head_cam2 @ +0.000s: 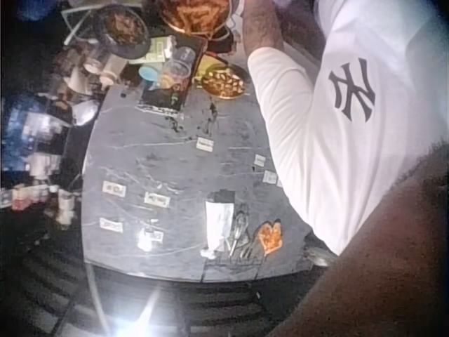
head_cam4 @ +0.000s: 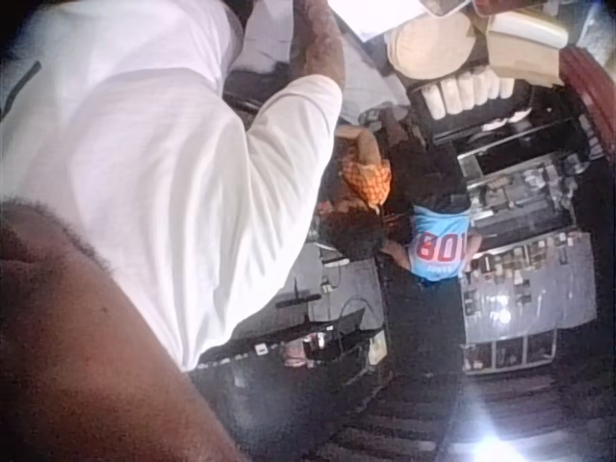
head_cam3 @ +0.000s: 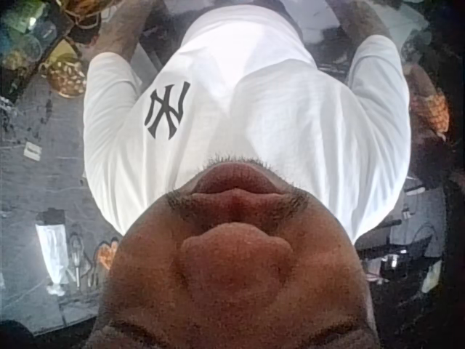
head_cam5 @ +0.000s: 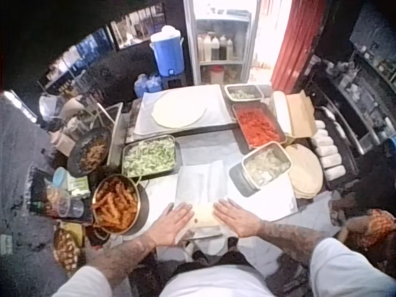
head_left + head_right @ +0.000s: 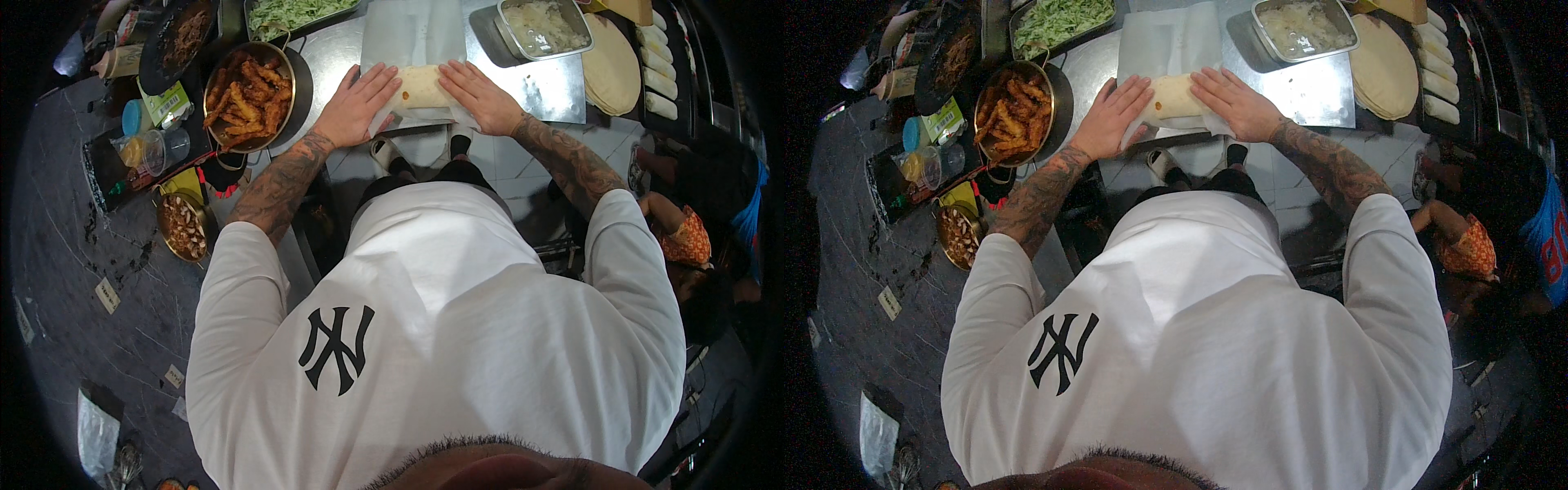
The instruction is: The person assembles a burrito by layering shredded cheese, fried chicken, shredded lettuce, and diced tomatoes onto a large flour tortilla. They then fold the tortilla into a tight roll and wrap it in a sheet of white paper.
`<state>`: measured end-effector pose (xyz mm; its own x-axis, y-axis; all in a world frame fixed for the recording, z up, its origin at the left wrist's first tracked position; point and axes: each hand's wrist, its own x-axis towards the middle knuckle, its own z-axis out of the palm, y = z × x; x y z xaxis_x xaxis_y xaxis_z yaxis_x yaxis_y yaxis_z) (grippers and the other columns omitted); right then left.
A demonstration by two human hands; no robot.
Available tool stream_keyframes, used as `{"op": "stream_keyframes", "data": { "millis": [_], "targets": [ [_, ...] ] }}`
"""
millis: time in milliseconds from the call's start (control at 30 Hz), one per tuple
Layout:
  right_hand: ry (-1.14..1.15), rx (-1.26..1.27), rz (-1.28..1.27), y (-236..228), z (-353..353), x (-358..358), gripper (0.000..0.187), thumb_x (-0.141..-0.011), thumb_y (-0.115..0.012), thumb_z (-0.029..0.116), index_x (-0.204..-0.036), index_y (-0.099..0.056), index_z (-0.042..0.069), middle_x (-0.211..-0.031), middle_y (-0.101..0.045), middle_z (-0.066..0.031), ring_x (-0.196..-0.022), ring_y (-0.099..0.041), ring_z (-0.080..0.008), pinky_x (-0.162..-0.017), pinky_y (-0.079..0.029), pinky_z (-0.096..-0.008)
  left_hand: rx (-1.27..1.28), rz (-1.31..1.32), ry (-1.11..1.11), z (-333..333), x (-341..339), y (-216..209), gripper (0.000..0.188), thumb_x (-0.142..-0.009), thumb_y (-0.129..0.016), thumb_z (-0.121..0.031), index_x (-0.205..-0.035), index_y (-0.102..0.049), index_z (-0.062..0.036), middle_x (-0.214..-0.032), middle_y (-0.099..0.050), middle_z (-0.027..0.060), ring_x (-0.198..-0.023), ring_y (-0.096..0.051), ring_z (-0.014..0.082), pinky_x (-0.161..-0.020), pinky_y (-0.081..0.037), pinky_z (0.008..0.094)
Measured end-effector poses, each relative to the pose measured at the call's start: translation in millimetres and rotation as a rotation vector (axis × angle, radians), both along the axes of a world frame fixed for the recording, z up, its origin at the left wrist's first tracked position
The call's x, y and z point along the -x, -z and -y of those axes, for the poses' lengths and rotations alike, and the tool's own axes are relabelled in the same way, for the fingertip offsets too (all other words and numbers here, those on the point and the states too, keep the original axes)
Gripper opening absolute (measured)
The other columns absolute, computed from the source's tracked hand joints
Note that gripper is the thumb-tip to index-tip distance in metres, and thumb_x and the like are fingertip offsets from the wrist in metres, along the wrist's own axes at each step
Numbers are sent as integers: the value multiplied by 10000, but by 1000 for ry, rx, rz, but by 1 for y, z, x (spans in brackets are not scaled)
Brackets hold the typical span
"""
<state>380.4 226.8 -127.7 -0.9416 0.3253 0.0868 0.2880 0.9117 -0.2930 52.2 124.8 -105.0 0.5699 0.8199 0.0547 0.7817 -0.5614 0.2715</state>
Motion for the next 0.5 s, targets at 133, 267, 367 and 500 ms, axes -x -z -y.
{"op": "stream_keyframes", "data": {
  "millis": [133,267,367,500],
  "targets": [
    [82,83,-172,-6,10,7,565,-1055,-547,305,-1550,-438,54,-1636,-385,-156,-1534,-319,-347,-1259,-259,-531,16,134,-91,-2,-6,-2,544,-991,-580,-207,-1518,-506,-97,-1610,-449,114,-1459,-418,345,-1219,-286,539],
    [177,248,-302,-7,6,20,462,-1085,-498,343,-1425,-587,44,-1501,-556,-153,-1455,-426,-358,-1202,-349,-504,185,430,-230,-13,-9,9,473,-931,-572,-92,-1401,-627,-86,-1484,-579,120,-1372,-487,357,-1164,-367,480],
    [377,488,-259,-12,-4,32,431,-1094,-497,350,-1360,-636,40,-1402,-623,-173,-1368,-502,-370,-1153,-401,-473,315,474,-413,-29,-18,3,409,-917,-579,-91,-1310,-690,-67,-1349,-662,140,-1334,-512,371,-1127,-409,456],
    [480,517,-96,-22,-23,40,406,-1098,-497,343,-1337,-654,55,-1347,-641,-179,-1277,-561,-367,-1110,-440,-451,390,340,-568,-59,-15,4,332,-933,-599,-188,-1190,-748,-39,-1304,-673,174,-1274,-569,383,-1067,-469,430]
  ]
}}
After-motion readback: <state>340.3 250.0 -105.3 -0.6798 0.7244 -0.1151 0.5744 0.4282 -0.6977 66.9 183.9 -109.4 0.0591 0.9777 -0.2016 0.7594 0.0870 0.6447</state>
